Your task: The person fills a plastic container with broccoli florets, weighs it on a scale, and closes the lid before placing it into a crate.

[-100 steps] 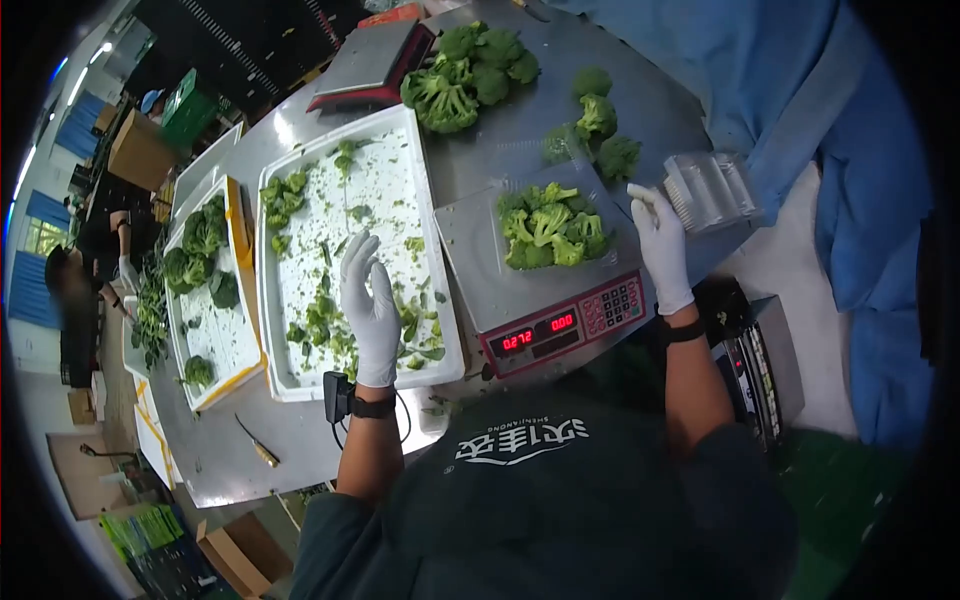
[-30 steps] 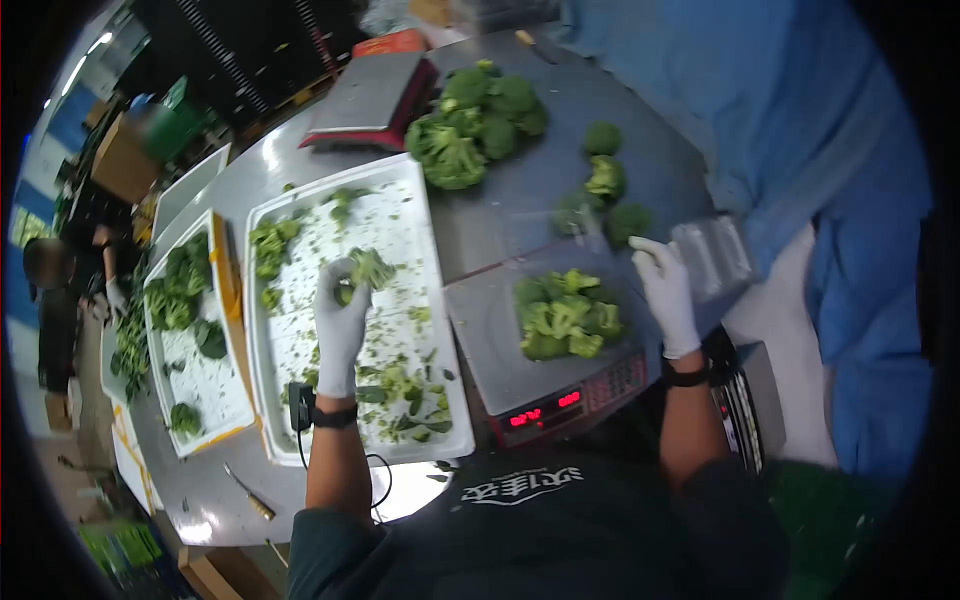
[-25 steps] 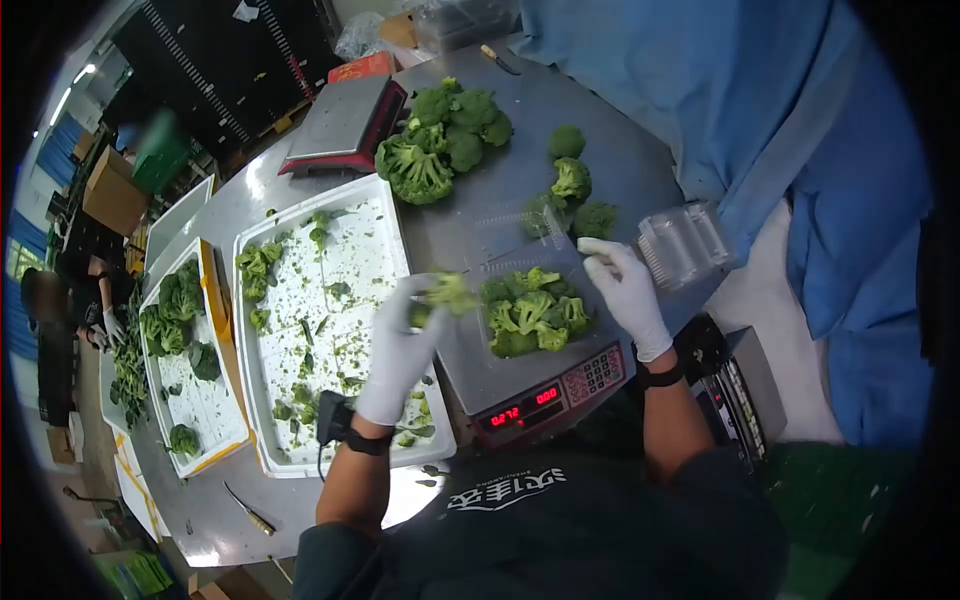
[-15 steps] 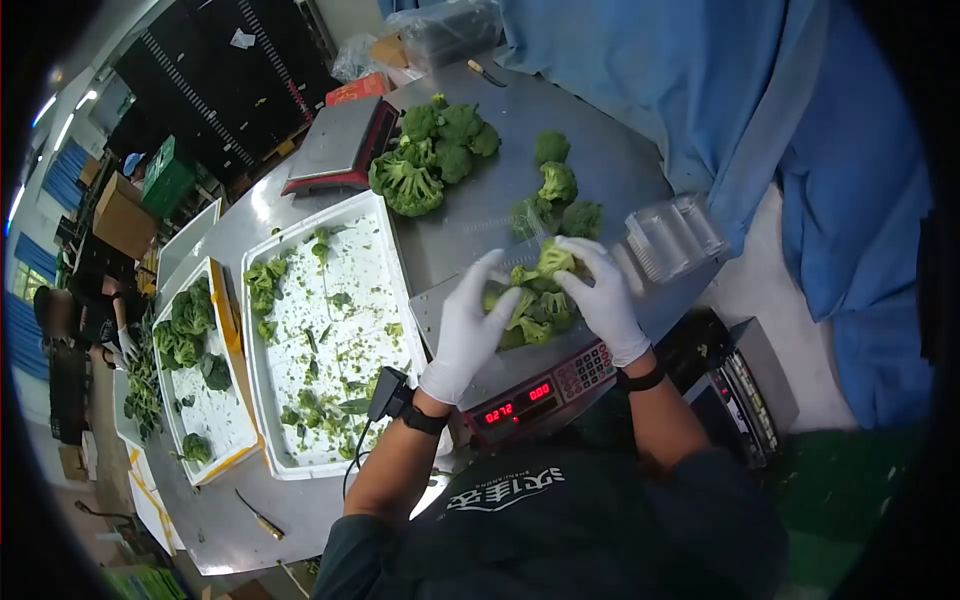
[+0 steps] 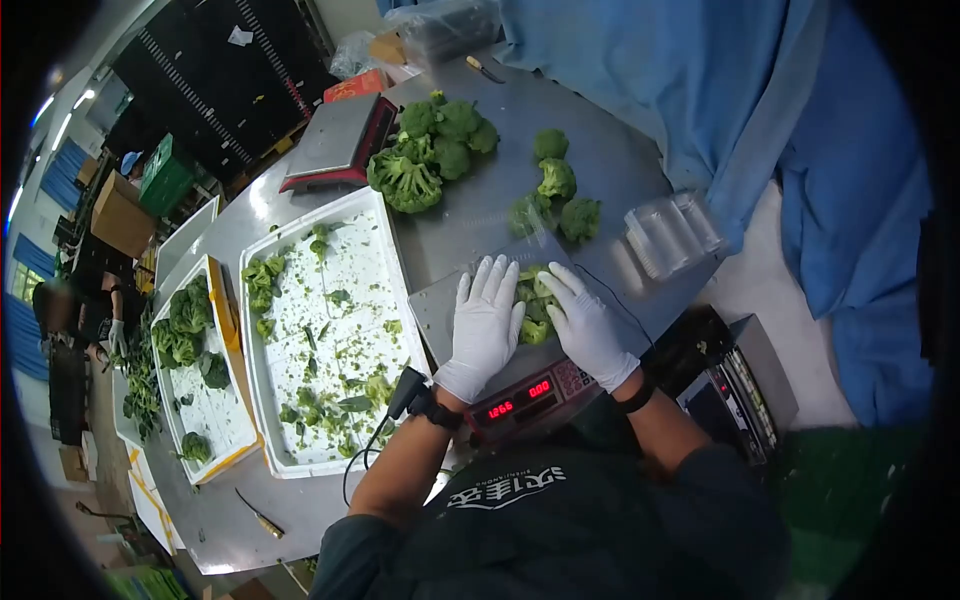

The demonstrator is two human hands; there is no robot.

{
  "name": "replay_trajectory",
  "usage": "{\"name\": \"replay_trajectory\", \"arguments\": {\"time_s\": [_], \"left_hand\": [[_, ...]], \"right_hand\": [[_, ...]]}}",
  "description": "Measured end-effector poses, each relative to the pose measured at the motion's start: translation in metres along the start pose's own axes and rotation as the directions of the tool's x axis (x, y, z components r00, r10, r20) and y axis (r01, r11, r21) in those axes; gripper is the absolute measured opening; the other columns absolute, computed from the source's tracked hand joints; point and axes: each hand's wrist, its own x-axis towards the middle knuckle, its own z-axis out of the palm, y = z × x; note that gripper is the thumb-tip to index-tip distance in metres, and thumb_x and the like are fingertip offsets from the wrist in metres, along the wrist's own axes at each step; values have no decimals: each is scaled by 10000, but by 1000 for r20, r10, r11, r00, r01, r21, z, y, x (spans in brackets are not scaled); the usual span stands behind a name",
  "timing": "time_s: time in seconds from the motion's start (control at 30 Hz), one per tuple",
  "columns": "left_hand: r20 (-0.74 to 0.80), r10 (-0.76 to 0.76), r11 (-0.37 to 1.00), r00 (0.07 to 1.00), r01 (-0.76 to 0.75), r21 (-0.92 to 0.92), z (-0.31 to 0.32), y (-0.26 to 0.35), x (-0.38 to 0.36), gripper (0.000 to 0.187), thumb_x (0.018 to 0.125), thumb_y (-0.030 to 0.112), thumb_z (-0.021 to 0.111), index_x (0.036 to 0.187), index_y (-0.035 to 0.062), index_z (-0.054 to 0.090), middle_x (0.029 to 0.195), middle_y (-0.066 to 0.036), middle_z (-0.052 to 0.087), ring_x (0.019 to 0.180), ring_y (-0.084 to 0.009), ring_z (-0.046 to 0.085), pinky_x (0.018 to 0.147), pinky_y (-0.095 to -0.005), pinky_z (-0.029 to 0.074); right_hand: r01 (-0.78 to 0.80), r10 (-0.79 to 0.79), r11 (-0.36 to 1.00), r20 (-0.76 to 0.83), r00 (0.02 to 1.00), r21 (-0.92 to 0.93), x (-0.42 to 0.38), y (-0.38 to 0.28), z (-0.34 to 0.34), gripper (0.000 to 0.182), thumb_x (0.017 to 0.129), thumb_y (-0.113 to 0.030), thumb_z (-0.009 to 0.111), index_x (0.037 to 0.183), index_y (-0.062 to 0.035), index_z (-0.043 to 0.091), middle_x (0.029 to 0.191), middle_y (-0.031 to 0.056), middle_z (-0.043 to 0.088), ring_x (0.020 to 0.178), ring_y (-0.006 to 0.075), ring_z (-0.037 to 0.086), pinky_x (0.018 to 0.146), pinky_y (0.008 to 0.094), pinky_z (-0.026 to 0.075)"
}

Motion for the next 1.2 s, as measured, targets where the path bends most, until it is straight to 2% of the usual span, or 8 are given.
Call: {"name": "replay_trajectory", "arguments": {"time_s": [0.23,0.3,0.4,0.53,0.8,0.87,1.1,1.2], "left_hand": [[71,-11,1000,997,12,-14,-8,4,2,604,998,207,598,1545,6,438,1592,-253,427,1491,-421,388,1235,-579,276],[-151,-76,933,986,17,-359,-18,0,-4,581,1008,152,570,1548,-10,428,1613,-266,386,1495,-432,381,1249,-535,271],[-254,-215,873,943,69,-482,-30,-10,-17,553,1020,104,532,1548,-22,422,1633,-261,356,1506,-431,370,1259,-484,267],[-324,-412,796,852,164,-582,-44,-62,-48,474,1081,125,493,1527,-28,450,1572,-222,470,1484,-338,431,1232,-433,327],[-454,-724,685,519,464,-562,-134,-179,-116,409,1117,233,522,1425,-32,573,1359,-163,651,1280,-252,610,1120,-376,461],[-457,-757,644,466,417,-642,-150,-208,-134,442,1112,282,551,1408,-45,585,1362,-175,654,1246,-253,633,1101,-384,481],[-488,-729,684,481,489,-541,-168,-319,-177,346,1077,247,609,1291,-21,659,1229,-115,682,1079,-185,639,951,-323,508],[-530,-728,667,435,630,-399,-165,-349,-171,290,1030,231,637,1178,-5,717,1106,-115,734,1048,-257,671,972,-369,504]], "right_hand": [[-72,72,997,39,997,7,4,7,-12,412,966,-102,661,1377,-82,642,1357,182,625,1219,382,631,1013,449,526],[-48,52,983,-17,999,176,13,8,-22,378,965,-109,684,1342,-80,670,1289,178,670,1153,381,666,977,437,546],[-20,35,995,-157,987,97,15,16,-23,374,983,-110,677,1356,-80,662,1333,181,656,1162,372,665,984,422,543],[-200,242,938,-124,962,284,17,26,-28,342,1011,-67,648,1353,-60,656,1335,155,663,1153,296,683,987,372,539],[-158,193,969,-182,964,188,25,49,-25,278,1039,-123,642,1300,-39,684,1266,139,696,1044,247,700,926,351,559],[-160,187,972,-156,970,170,27,54,-23,278,1047,-143,638,1301,-40,686,1267,139,697,1057,249,700,926,348,561],[-180,201,969,-109,974,172,41,63,-12,275,1059,-117,605,1295,2,681,1285,151,692,1215,277,641,1074,369,483],[-193,205,974,-101,974,119,48,65,-5,251,1059,-91,593,1274,-6,690,1275,140,711,1218,270,647,1128,392,441]]}}
